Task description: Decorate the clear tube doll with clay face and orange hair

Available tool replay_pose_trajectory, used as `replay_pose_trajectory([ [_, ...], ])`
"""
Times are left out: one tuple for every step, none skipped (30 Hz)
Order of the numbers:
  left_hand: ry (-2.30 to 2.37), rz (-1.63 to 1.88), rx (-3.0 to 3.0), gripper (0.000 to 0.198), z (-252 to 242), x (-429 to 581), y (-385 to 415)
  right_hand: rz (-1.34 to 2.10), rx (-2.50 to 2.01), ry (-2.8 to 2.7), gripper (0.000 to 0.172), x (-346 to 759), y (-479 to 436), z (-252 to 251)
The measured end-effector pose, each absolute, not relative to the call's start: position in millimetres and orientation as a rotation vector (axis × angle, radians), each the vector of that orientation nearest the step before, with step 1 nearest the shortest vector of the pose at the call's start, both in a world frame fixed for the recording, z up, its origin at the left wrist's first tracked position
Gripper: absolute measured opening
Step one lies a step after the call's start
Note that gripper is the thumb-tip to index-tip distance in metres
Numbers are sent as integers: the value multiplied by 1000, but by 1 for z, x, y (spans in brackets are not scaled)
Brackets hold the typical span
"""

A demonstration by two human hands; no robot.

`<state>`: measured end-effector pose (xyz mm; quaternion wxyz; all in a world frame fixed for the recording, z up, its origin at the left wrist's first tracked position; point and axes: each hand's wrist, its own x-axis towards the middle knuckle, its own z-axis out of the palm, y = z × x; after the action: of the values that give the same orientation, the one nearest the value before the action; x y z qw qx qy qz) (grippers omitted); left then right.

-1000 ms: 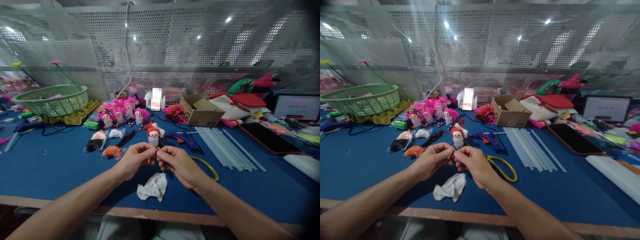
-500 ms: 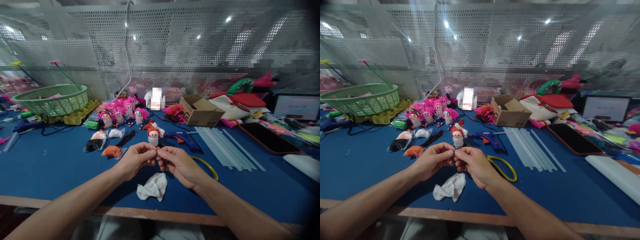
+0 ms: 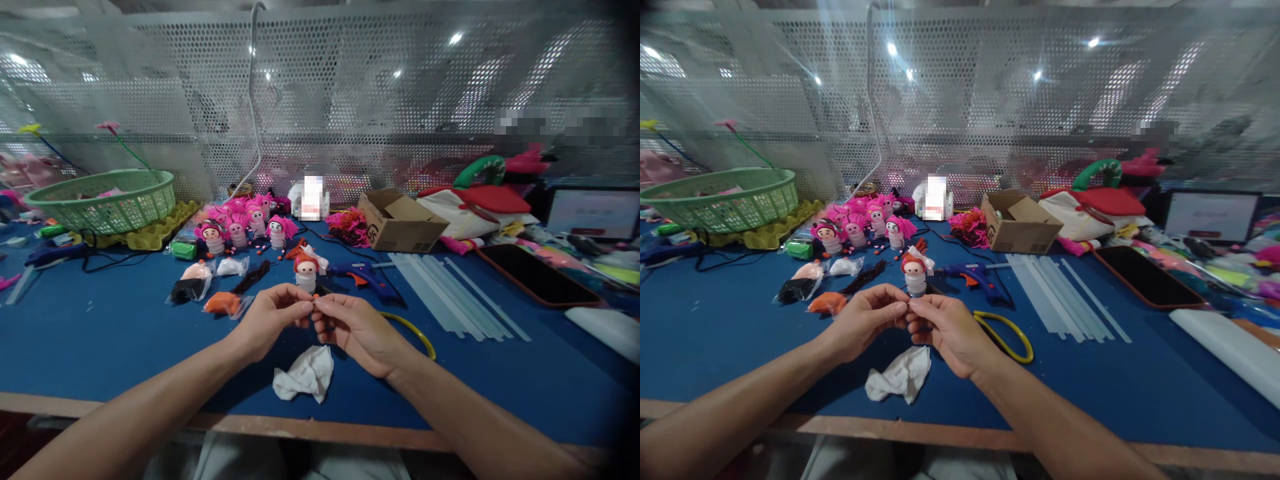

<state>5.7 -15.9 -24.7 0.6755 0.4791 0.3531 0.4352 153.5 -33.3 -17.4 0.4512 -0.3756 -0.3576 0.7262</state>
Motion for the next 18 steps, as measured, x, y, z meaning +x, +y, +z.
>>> replay_pose_trajectory([
  [788,976,1062,26,-25,6,-16,1801,-920,-886,23,154,-33,-17],
  [781,973,1046,26,-25,5,-16,1805,-915,-888,23,154,-33,-17],
  [773,969,1032,26,-25,5,-16,1807,-914,-890,23,154,-33,-17],
  [767,965,1019,25,-25,5,-15,1805,-916,-891,23,154,-33,-17],
  [761,961,1010,25,-25,5,-15,1801,-921,-891,22,154,-33,-17],
  [758,960,1004,25,-25,5,-15,1797,-927,-891,21,154,-33,-17],
  [755,960,1001,25,-25,5,-16,1793,-934,-889,20,154,-33,-17],
  [753,960,998,25,-25,5,-16,1789,-940,-888,20,154,-33,-17],
  [751,961,996,25,-24,6,-16,1785,-945,-889,19,154,-33,-17],
  [750,960,994,25,-24,6,-16,1783,-948,-889,19,154,-34,-17],
  [749,959,991,25,-24,6,-16,1784,-950,-891,18,154,-34,-17],
  [749,957,987,26,-24,6,-16,1787,-950,-890,18,153,-34,-17],
  [749,955,981,26,-23,6,-16,1791,-950,-887,18,153,-34,-17],
  [748,954,973,26,-23,6,-16,1797,-950,-880,18,153,-34,-16],
  [747,952,966,26,-22,6,-16,1805,-948,-868,18,153,-34,-16],
  [747,949,957,27,-22,6,-16,1815,-947,-854,18,153,-34,-16],
  [748,946,948,27,-22,6,-16,1826,-944,-839,18,153,-33,-16],
  [748,942,941,27,-21,6,-16,1835,-939,-825,18,153,-33,-17],
])
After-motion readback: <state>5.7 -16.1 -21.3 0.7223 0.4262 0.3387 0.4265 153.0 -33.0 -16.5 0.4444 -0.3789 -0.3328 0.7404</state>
